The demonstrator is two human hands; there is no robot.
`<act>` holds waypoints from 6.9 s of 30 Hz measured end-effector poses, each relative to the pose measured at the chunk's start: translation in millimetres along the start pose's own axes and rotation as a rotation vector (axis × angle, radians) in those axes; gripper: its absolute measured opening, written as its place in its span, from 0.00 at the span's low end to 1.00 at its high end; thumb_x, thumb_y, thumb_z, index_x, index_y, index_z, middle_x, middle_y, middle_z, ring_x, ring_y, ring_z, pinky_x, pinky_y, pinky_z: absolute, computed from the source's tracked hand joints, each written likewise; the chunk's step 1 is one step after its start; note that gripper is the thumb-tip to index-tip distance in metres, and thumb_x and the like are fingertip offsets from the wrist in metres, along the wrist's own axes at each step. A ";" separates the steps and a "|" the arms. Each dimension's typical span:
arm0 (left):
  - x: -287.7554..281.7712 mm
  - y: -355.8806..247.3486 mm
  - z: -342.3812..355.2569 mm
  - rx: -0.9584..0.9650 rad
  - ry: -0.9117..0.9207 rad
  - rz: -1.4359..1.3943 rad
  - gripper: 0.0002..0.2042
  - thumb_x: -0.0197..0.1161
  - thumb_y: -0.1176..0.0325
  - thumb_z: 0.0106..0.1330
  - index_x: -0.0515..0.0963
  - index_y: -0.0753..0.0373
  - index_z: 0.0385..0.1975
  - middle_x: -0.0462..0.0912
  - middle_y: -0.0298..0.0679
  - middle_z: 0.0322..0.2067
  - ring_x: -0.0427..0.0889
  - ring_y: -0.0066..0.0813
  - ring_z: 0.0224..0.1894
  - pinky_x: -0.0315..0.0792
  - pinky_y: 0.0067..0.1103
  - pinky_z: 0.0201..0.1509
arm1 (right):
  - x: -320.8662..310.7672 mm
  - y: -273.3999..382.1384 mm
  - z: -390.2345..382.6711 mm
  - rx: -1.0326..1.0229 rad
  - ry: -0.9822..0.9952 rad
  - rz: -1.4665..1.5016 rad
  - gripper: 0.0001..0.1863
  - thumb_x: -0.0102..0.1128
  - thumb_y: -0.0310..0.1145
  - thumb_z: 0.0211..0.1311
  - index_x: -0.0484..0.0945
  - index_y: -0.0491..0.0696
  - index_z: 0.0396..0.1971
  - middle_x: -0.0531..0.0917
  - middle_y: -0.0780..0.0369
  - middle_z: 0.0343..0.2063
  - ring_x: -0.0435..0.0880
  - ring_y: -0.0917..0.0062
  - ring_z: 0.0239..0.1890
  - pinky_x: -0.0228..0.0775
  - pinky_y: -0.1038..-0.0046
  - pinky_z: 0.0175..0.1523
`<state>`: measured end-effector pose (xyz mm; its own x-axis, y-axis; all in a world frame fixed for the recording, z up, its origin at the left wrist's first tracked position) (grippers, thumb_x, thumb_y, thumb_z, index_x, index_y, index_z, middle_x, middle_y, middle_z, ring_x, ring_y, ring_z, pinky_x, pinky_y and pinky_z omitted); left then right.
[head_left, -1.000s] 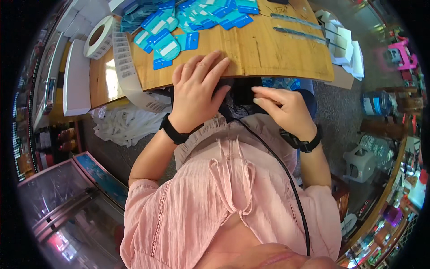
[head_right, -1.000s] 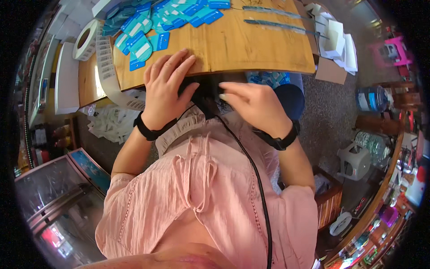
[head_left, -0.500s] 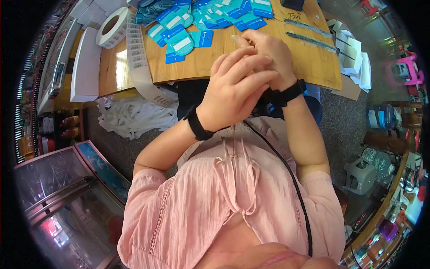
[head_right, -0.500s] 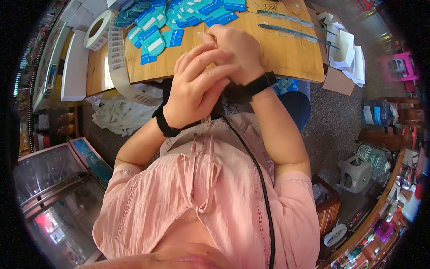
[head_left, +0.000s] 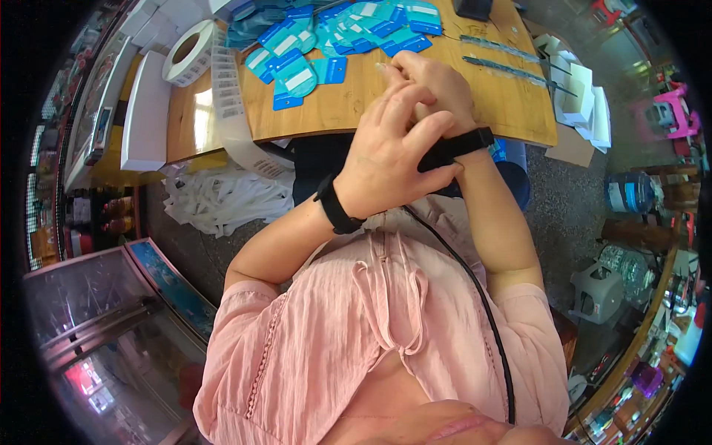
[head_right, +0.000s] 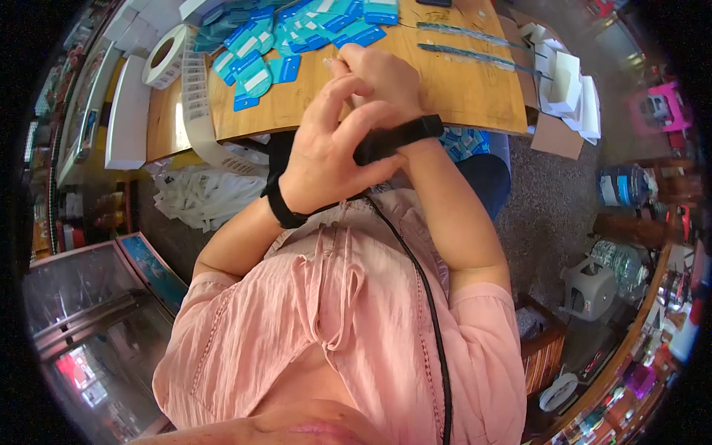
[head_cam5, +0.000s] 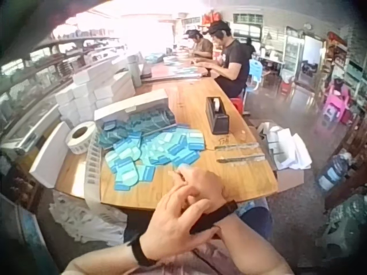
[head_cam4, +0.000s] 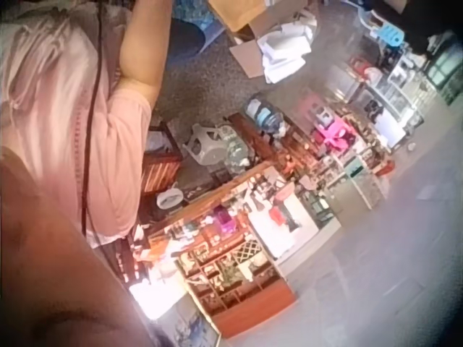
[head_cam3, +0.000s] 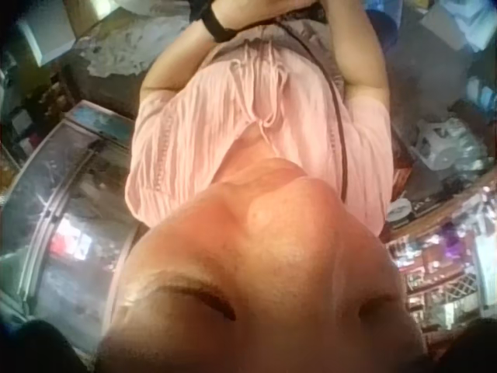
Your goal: Apply barcode stickers to a series of small blue cards at a workbench.
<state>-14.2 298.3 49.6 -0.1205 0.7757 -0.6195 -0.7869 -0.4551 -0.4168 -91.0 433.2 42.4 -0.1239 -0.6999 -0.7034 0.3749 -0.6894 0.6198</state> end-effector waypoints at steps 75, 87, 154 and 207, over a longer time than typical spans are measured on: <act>-73.6 44.2 -40.5 -0.180 0.223 0.209 0.29 0.76 0.63 0.63 0.79 0.58 0.65 0.77 0.41 0.65 0.75 0.48 0.68 0.65 0.46 0.76 | -15.4 19.8 -92.2 -0.209 -0.019 -0.438 0.30 0.74 0.40 0.66 0.82 0.56 0.68 0.79 0.60 0.71 0.72 0.57 0.73 0.53 0.49 0.80; -56.2 40.1 -39.5 -0.166 0.192 0.318 0.33 0.76 0.63 0.61 0.77 0.56 0.69 0.77 0.39 0.67 0.73 0.47 0.71 0.63 0.45 0.78 | -12.5 14.6 -93.2 -0.240 -0.061 -0.374 0.26 0.73 0.40 0.65 0.85 0.61 0.65 0.81 0.64 0.69 0.72 0.57 0.74 0.54 0.50 0.79; -126.4 75.9 -153.7 -1.042 -0.469 -0.689 0.12 0.68 0.64 0.78 0.83 0.66 0.50 0.87 0.28 0.35 0.78 0.09 0.32 0.69 0.12 0.33 | 108.9 107.0 -51.7 -0.649 0.110 0.231 0.12 0.76 0.25 0.58 0.88 0.51 0.42 0.86 0.63 0.45 0.87 0.64 0.45 0.82 0.65 0.48; -44.3 68.7 -23.1 -0.004 0.148 0.255 0.24 0.78 0.58 0.54 0.87 0.42 0.55 0.80 0.26 0.50 0.78 0.33 0.53 0.69 0.37 0.58 | -56.3 8.5 -20.0 0.746 0.175 0.690 0.09 0.71 0.31 0.73 0.87 0.42 0.45 0.86 0.66 0.29 0.80 0.89 0.23 0.70 0.86 0.25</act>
<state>-48.9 222.5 33.1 -0.2244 0.5638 -0.7948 -0.7399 -0.6294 -0.2375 -62.5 470.5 80.3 0.0594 -0.9914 -0.1168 -0.3596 -0.1304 0.9240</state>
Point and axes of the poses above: each hand's wrist, its own z-axis towards the middle knuckle, its own x-axis out of the palm, y = z × x, the point moved 1 cm from there along z, towards the middle knuckle
